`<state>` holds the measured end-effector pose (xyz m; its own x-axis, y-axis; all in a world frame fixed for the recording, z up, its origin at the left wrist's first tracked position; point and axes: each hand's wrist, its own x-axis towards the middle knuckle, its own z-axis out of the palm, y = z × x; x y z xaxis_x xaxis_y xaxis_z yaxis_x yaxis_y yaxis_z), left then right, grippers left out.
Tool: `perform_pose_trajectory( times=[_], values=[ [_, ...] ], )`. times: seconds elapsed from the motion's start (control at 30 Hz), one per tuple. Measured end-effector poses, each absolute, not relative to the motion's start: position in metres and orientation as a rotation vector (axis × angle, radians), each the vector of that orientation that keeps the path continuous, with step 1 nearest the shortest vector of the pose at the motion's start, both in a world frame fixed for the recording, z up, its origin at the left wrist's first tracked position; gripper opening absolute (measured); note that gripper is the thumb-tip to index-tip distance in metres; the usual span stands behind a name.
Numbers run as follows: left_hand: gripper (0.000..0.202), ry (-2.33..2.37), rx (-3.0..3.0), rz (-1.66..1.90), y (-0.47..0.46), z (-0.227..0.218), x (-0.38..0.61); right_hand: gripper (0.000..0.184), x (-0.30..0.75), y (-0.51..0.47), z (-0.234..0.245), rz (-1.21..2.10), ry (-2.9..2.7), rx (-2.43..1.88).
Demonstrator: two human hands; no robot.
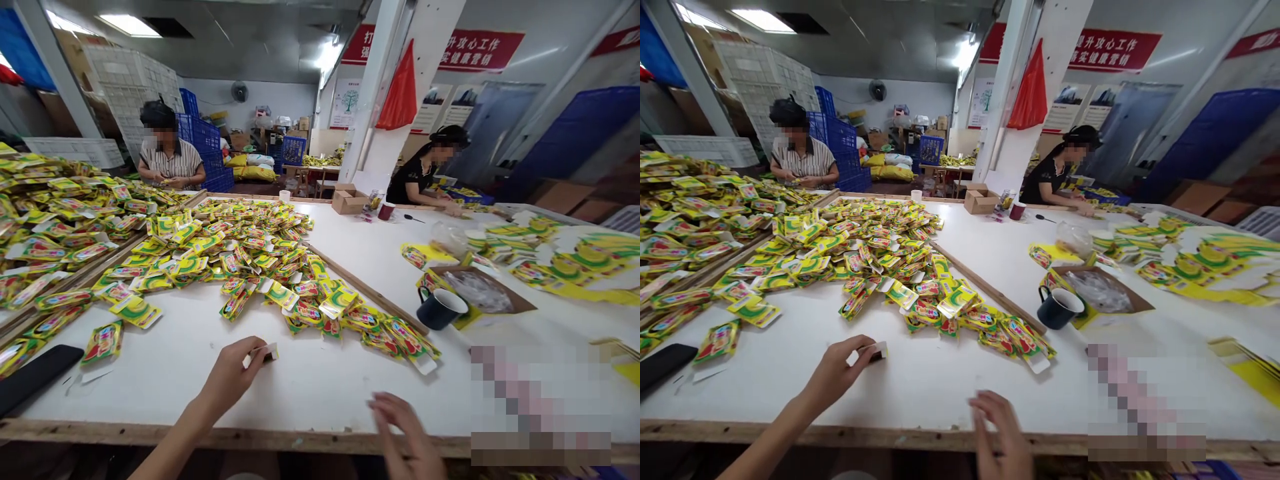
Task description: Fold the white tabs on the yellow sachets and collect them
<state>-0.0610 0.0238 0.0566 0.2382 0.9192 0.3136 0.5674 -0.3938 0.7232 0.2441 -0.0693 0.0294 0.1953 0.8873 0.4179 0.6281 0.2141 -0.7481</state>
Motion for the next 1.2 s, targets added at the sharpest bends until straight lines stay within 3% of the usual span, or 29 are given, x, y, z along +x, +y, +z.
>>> perform_pose_trajectory(
  times=[0.13, 0.27, 0.4, 0.63, 0.93, 1.2],
  values=[
    [0.020, 1.173, 1.908, 0.936, 0.004, 0.070, -0.040, 0.017, 0.152, -0.044, 0.033, 0.661, -1.543, -1.240],
    [0.018, 1.164, 1.704, 1.061, 0.001, 0.059, -0.030, 0.016, 0.129, -0.034, 0.029, 0.866, -1.522, -1.146],
    [0.022, 1.114, 1.443, 1.211, -0.003, 0.041, -0.030, 0.013, 0.134, -0.028, 0.025, 0.905, -1.475, -1.165],
    [0.023, 1.075, 1.416, 1.064, -0.012, 0.017, -0.033, 0.013, 0.137, -0.017, 0.020, 0.937, -1.441, -1.186],
    [0.029, 0.962, 1.231, 1.276, -0.004, 0.015, -0.023, 0.018, 0.135, -0.007, 0.021, 0.896, -1.416, -1.126],
    [0.017, 1.119, 1.317, 1.240, -0.012, 0.020, -0.017, 0.013, 0.133, -0.012, 0.032, 0.865, -1.507, -1.116]
  ],
)
